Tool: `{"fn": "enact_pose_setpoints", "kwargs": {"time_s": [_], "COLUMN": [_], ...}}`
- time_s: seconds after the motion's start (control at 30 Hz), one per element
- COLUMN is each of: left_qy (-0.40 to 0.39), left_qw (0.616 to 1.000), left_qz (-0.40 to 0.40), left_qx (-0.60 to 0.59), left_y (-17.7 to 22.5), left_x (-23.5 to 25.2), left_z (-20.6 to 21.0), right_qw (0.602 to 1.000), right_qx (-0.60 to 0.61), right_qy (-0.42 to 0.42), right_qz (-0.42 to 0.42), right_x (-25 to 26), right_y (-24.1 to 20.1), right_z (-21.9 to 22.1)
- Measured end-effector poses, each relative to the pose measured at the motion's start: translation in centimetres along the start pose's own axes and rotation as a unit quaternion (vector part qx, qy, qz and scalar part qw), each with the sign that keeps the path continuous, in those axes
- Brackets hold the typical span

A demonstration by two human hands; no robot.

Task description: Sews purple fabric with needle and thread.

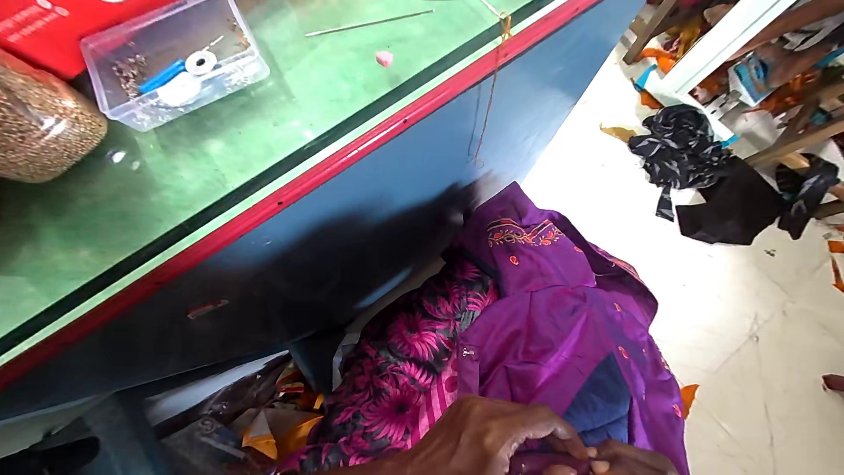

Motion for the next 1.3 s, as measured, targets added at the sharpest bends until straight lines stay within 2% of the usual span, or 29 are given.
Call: {"fn": "enact_pose_setpoints", "kwargs": {"time_s": [0.23, 0.43, 0.77, 1.07, 1.3], "left_qy": [-0.064, -0.073, -0.095, -0.084, -0.106], "left_qw": [0.994, 0.988, 0.983, 0.978, 0.971], "left_qz": [-0.073, -0.120, -0.157, -0.189, -0.212], "left_qx": [-0.054, -0.056, -0.029, -0.039, -0.028], "left_y": [-0.5, -0.5, -0.2, 0.1, 0.4], "left_x": [0.2, 0.3, 0.4, 0.4, 0.7], "left_z": [-0.4, -0.5, -1.0, -0.8, -1.0], "right_qw": [0.997, 0.997, 0.996, 0.995, 0.995], "right_qx": [0.058, 0.055, 0.006, -0.006, -0.019], "right_qy": [-0.027, -0.032, -0.068, -0.067, -0.076], "right_qz": [0.047, 0.051, 0.062, 0.072, 0.065], "right_x": [-0.2, -0.2, 0.1, 0.3, 0.6], "right_y": [1.0, 1.0, 0.4, -0.1, -0.1], "right_z": [-0.1, 0.1, 0.1, 0.3, 0.3]}}
Point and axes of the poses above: each hand's wrist, its own x-axis towards the middle knuckle, its own z-axis out of the palm, y = z × x, the point moved 1 cm from there along x, towards the middle knuckle, and after that the axes turned 12 degrees about -z, right-handed, at the moved point
